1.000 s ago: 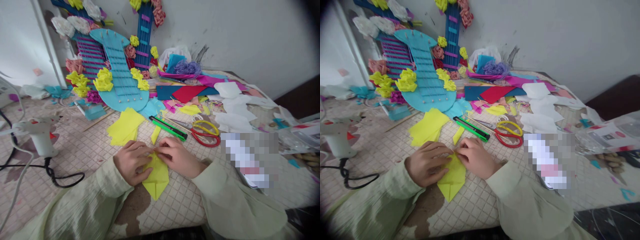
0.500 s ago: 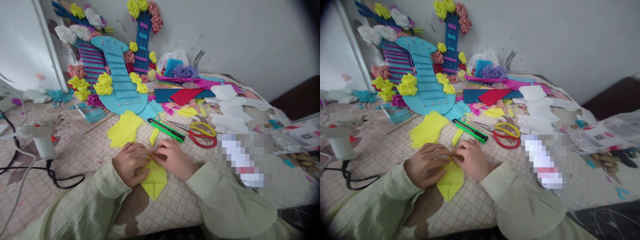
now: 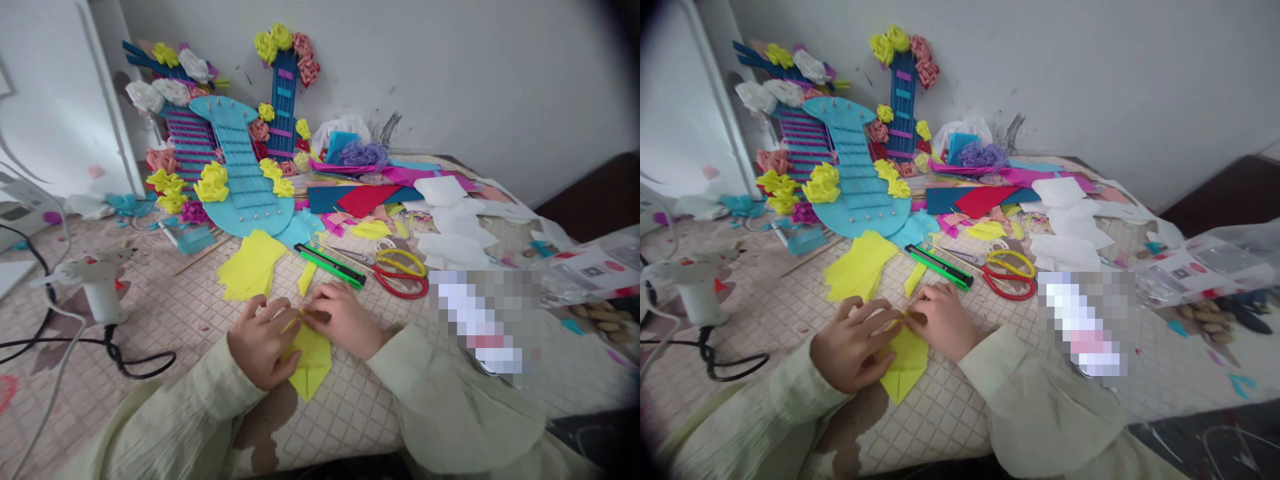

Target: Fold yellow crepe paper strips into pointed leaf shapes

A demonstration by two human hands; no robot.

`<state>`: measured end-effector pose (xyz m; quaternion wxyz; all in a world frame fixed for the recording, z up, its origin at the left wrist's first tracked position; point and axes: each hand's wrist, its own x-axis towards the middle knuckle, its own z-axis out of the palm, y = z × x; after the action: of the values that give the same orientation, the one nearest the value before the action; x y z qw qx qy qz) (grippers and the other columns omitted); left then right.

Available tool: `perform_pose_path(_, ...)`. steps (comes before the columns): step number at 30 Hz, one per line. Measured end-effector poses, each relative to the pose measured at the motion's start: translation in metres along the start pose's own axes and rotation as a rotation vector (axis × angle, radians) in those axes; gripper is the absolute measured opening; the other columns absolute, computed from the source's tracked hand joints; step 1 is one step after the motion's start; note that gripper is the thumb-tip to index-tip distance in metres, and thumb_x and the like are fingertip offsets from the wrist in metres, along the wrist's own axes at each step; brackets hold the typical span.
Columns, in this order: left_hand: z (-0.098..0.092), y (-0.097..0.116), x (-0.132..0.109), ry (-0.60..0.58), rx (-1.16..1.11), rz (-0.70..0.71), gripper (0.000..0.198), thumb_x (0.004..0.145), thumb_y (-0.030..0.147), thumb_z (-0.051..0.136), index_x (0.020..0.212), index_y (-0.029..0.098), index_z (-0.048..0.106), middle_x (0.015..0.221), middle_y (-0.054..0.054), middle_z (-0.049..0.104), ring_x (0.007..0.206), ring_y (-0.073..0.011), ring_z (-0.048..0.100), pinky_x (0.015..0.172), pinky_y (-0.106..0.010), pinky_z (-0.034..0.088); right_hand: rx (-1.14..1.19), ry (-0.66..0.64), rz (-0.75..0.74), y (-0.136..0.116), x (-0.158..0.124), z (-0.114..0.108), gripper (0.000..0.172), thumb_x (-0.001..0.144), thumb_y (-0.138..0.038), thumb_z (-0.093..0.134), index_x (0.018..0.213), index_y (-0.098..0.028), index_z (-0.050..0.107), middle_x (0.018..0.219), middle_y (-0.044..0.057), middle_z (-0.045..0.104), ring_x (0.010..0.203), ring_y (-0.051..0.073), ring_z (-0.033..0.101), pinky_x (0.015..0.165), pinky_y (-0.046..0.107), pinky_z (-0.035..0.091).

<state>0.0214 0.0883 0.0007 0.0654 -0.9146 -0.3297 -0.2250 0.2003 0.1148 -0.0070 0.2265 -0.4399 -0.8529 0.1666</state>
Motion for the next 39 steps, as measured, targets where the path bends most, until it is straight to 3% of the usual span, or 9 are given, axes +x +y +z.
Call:
perform_pose_path(20,0.006,0.011,-0.006,0.046,0.09,0.009,0.034,0.077,0.031,0.033,0.083,0.013,0.06,0.078,-0.008,0.058,0.083,-0.0245,0.05,0.069,-0.042,0.03,0.017,0.019,-0.04,0.002,0.0,0.001,0.012,0.074,-0.029,0.059,0.076,-0.019,0.065,0.075,0.001,0.055,0.08,0.015,0.046,0.077,0.033,0.029)
perform_pose_path(26,0.006,0.015,-0.012,0.068,0.09,-0.071,0.035,0.073,0.032,0.035,0.089,0.014,0.061,0.076,-0.008,0.055,0.076,-0.0228,0.05,0.067,-0.04,0.029,0.034,0.044,-0.05,0.001,0.0,0.0,0.009,0.074,-0.026,0.058,0.075,-0.02,0.065,0.075,0.001,0.056,0.079,0.015,0.048,0.078,0.033,0.03)
perform_pose_path(32,0.008,0.009,-0.016,0.059,-0.08,-0.205,0.028,0.074,0.026,0.04,0.089,0.021,0.062,0.078,-0.005,0.056,0.077,-0.0202,0.051,0.068,-0.038,0.029,0.122,0.069,0.009,0.003,-0.002,-0.006,0.017,0.078,-0.019,0.052,0.091,-0.02,0.063,0.073,0.002,0.061,0.075,0.015,0.052,0.071,0.029,0.037)
perform_pose_path(39,0.012,-0.001,-0.013,0.01,-0.34,-0.359,0.022,0.077,0.025,0.042,0.084,0.02,0.062,0.091,-0.004,0.059,0.085,-0.0185,0.052,0.075,-0.034,0.037,0.295,0.008,0.108,-0.002,-0.005,-0.001,0.031,0.067,-0.014,0.06,0.098,-0.018,0.061,0.068,0.0,0.063,0.065,0.013,0.055,0.065,0.027,0.039)
